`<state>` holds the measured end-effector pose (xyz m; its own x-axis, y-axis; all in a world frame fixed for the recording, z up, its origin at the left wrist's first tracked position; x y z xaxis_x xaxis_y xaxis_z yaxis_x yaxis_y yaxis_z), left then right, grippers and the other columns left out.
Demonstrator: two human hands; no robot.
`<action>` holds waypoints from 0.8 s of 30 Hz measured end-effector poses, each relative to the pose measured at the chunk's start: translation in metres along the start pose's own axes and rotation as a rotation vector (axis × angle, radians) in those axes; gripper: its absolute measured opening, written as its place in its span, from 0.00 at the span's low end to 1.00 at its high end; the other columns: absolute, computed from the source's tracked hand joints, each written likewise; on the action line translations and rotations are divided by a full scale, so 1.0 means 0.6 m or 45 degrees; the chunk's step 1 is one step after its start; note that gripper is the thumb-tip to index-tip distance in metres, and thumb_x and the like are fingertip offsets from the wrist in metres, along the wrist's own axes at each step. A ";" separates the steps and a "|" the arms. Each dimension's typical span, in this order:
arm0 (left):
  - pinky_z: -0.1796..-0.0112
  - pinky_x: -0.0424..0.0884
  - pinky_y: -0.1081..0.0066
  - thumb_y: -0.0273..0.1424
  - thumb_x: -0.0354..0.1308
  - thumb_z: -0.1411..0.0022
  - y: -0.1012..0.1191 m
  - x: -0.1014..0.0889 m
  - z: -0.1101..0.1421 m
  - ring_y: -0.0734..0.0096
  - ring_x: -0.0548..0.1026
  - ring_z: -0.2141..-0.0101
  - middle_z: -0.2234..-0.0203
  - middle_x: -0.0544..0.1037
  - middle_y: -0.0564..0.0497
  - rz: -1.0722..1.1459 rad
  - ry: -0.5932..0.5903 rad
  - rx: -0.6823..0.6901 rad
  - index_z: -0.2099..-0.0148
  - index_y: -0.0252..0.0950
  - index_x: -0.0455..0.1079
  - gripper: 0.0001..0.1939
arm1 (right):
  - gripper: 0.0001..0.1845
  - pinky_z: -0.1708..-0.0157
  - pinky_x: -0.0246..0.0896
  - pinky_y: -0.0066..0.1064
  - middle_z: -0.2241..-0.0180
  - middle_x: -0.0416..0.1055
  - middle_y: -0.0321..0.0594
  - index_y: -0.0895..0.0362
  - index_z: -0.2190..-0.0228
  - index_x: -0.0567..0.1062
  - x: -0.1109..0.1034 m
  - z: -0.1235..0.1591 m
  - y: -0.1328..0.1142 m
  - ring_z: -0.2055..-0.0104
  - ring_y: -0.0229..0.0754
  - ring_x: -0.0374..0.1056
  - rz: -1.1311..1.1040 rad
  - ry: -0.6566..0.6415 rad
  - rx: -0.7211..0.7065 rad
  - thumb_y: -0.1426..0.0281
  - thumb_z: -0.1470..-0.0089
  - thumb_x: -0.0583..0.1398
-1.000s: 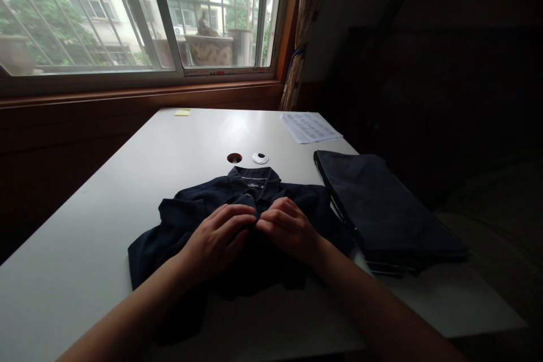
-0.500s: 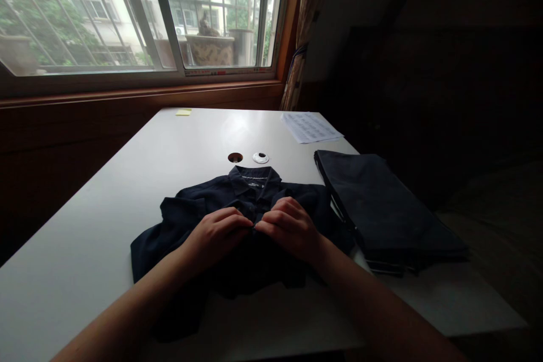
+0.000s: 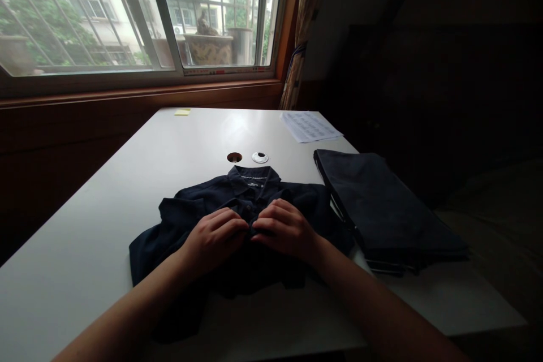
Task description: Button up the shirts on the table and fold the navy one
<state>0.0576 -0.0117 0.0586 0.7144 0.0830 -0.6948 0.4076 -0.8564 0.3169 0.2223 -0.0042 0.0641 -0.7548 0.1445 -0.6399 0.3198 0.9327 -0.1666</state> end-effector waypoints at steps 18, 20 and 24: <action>0.66 0.71 0.71 0.21 0.58 0.37 0.000 -0.003 -0.001 0.71 0.71 0.69 0.68 0.76 0.49 -0.028 0.044 0.014 0.58 0.36 0.69 0.07 | 0.09 0.65 0.69 0.33 0.67 0.76 0.40 0.54 0.58 0.73 0.010 -0.001 0.001 0.67 0.40 0.72 -0.156 0.058 0.132 0.72 0.42 0.63; 0.66 0.71 0.70 0.21 0.58 0.37 0.001 -0.002 -0.001 0.71 0.71 0.69 0.68 0.76 0.49 -0.028 0.039 0.018 0.58 0.36 0.69 0.07 | 0.11 0.64 0.69 0.35 0.67 0.76 0.40 0.54 0.58 0.74 0.011 -0.001 0.000 0.66 0.41 0.72 -0.151 0.058 0.145 0.73 0.43 0.64; 0.67 0.71 0.71 0.21 0.58 0.37 0.003 -0.005 -0.002 0.71 0.71 0.70 0.69 0.75 0.50 -0.051 0.073 0.011 0.58 0.36 0.69 0.07 | 0.11 0.63 0.70 0.36 0.66 0.76 0.41 0.54 0.59 0.75 0.012 -0.002 -0.001 0.65 0.42 0.71 -0.203 0.081 0.186 0.76 0.45 0.64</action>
<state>0.0569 -0.0126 0.0621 0.7288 0.1462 -0.6689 0.4318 -0.8563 0.2833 0.2161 -0.0037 0.0604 -0.8357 0.0240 -0.5486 0.2694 0.8885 -0.3715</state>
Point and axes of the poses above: each hand's wrist, its own z-axis away from the middle knuckle, its own x-axis out of the palm, y = z × x, the point moved 6 cm from there along -z, towards the middle knuckle
